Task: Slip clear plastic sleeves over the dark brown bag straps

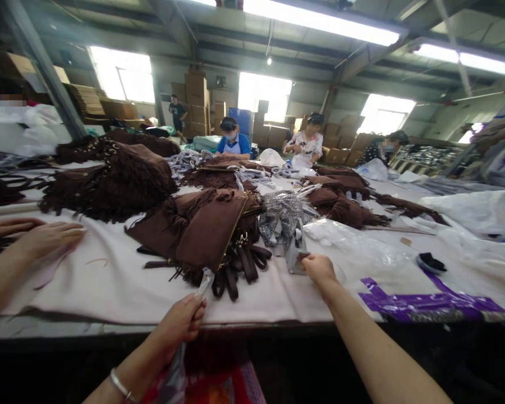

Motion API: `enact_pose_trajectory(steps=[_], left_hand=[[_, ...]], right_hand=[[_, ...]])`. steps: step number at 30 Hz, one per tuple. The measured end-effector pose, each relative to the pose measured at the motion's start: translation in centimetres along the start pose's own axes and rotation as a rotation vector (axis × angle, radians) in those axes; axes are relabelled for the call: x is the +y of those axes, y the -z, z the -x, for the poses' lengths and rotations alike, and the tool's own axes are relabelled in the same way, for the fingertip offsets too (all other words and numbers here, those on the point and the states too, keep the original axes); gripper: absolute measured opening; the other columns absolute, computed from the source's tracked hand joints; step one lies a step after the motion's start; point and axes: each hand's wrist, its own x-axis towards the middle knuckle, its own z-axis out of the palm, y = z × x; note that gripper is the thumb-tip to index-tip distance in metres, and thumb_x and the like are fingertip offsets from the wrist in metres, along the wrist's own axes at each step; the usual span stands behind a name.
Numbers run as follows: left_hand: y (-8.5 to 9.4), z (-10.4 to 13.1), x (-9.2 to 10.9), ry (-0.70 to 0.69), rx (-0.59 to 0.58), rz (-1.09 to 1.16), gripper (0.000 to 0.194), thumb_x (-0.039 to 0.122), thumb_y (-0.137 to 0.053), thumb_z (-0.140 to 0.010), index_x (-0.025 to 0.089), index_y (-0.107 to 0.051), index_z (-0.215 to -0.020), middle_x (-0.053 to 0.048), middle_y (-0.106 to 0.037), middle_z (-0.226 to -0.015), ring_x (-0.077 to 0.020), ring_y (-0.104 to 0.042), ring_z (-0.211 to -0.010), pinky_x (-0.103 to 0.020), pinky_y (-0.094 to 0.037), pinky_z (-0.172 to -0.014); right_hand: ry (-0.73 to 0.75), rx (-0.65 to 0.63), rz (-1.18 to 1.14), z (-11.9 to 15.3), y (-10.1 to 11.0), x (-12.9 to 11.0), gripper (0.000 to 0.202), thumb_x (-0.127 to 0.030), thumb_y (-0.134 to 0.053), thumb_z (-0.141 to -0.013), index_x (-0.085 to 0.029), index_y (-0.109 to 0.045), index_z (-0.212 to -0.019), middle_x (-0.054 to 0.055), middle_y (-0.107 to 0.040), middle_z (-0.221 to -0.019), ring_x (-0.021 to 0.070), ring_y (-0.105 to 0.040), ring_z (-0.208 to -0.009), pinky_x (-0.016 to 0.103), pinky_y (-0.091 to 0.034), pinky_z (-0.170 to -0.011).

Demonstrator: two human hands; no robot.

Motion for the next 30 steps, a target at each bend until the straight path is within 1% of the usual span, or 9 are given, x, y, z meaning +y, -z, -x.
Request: enact_pose_trajectory(steps=[5, 7, 9, 11, 14, 16, 18, 24, 30], left_hand=[[-0.4, 0.2, -0.9, -0.049, 0.044, -0.019, 0.031, 0.052, -0.047, -0.084, 0.02, -0.044, -0.082, 0.009, -0.034, -0.057, -0.005, -0.025, -0.042, -0.018, -0.016, -0.04], [-0.3, 0.0, -1.4, -0.076, 0.068, -0.028, 0.026, 0.045, -0.041, -0.088, 0.021, -0.045, -0.081, 0.008, -0.035, -0.056, -0.0066, -0.026, -0.041, -0.02, -0.018, -0.04], [-0.1, -0.1, -1.7, -0.127, 0.098, -0.092, 0.025, 0.042, -0.038, -0.09, 0.021, -0.047, -0.08, 0.007, -0.036, -0.055, -0.0084, -0.03, -0.042, -0.022, -0.021, -0.042], [0.2, 0.0, -1.8, -0.211, 0.132, -0.214, 0.026, 0.04, -0.037, -0.091, 0.02, -0.05, -0.079, 0.005, -0.04, -0.055, -0.0102, -0.035, -0.046, -0.023, -0.025, -0.046], [0.5, 0.5, -1.5, -0.368, 0.181, -0.439, 0.027, 0.035, -0.036, -0.092, 0.02, -0.053, -0.077, 0.001, -0.048, -0.06, -0.0135, -0.043, -0.055, -0.026, -0.032, -0.055], [0.7, 1.0, -1.2, -0.468, 0.226, -0.585, 0.027, 0.033, -0.036, -0.093, 0.02, -0.054, -0.077, -0.002, -0.052, -0.065, -0.016, -0.046, -0.062, -0.028, -0.035, -0.061], [0.9, 1.4, -1.0, -0.525, 0.274, -0.707, 0.027, 0.032, -0.035, -0.093, 0.019, -0.055, -0.08, -0.004, -0.054, -0.071, -0.0183, -0.048, -0.067, -0.03, -0.037, -0.066], [1.5, 2.1, -1.5, -0.545, 0.267, -0.916, 0.022, 0.02, -0.037, -0.091, 0.017, -0.058, -0.095, -0.012, -0.06, -0.088, -0.0234, -0.055, -0.08, -0.036, -0.042, -0.081], [2.0, 2.0, -2.6, -0.569, 0.349, -1.11, 0.027, 0.013, -0.032, -0.089, 0.014, -0.056, -0.1, -0.016, -0.061, -0.089, -0.0255, -0.059, -0.078, -0.039, -0.047, -0.074]], right_hand=[[0.075, -0.13, 0.349, -0.9, 1.6, 0.5, 0.013, -0.018, -0.06, -0.062, -0.017, -0.067, -0.051, 0.012, -0.063, -0.059, 0.0242, -0.056, -0.064, 0.035, -0.031, -0.058], [0.119, -0.161, 0.562, -0.6, 1.5, 0.9, 0.013, -0.022, -0.06, -0.064, -0.02, -0.068, -0.053, 0.011, -0.066, -0.063, 0.0255, -0.057, -0.066, 0.034, -0.032, -0.058], [0.183, -0.187, 0.578, 1.1, 0.9, 0.8, 0.016, -0.031, -0.06, -0.069, -0.023, -0.071, -0.06, 0.01, -0.069, -0.069, 0.0252, -0.059, -0.067, 0.033, -0.036, -0.06], [0.236, -0.287, 0.384, 4.3, -0.4, -0.4, 0.023, -0.042, -0.059, -0.073, -0.024, -0.073, -0.072, 0.008, -0.071, -0.074, 0.0231, -0.06, -0.067, 0.032, -0.04, -0.062], [0.309, -0.543, 0.035, 10.3, -3.6, -4.3, 0.033, -0.051, -0.058, -0.076, -0.022, -0.073, -0.084, 0.006, -0.07, -0.073, 0.0186, -0.058, -0.062, 0.028, -0.042, -0.061], [0.386, -0.682, -0.06, 13.5, -6.1, -7.7, 0.033, -0.049, -0.056, -0.079, -0.02, -0.072, -0.078, 0.004, -0.068, -0.067, 0.0155, -0.053, -0.058, 0.026, -0.039, -0.057], [0.439, -0.729, -0.079, 15.3, -8.3, -10.7, 0.033, -0.046, -0.056, -0.08, -0.019, -0.068, -0.066, 0.002, -0.063, -0.06, 0.0133, -0.049, -0.055, 0.025, -0.036, -0.055], [0.421, -0.724, -0.069, 15.8, -12.8, -14.9, 0.035, -0.041, -0.059, -0.076, -0.017, -0.061, -0.049, 0.0, -0.058, -0.049, 0.0101, -0.045, -0.049, 0.024, -0.032, -0.052], [0.333, -0.715, 0.176, 15.3, -14.2, -16.1, 0.03, -0.035, -0.062, -0.07, -0.017, -0.06, -0.046, -0.001, -0.048, -0.036, 0.0074, -0.034, -0.033, 0.024, -0.021, -0.037]])
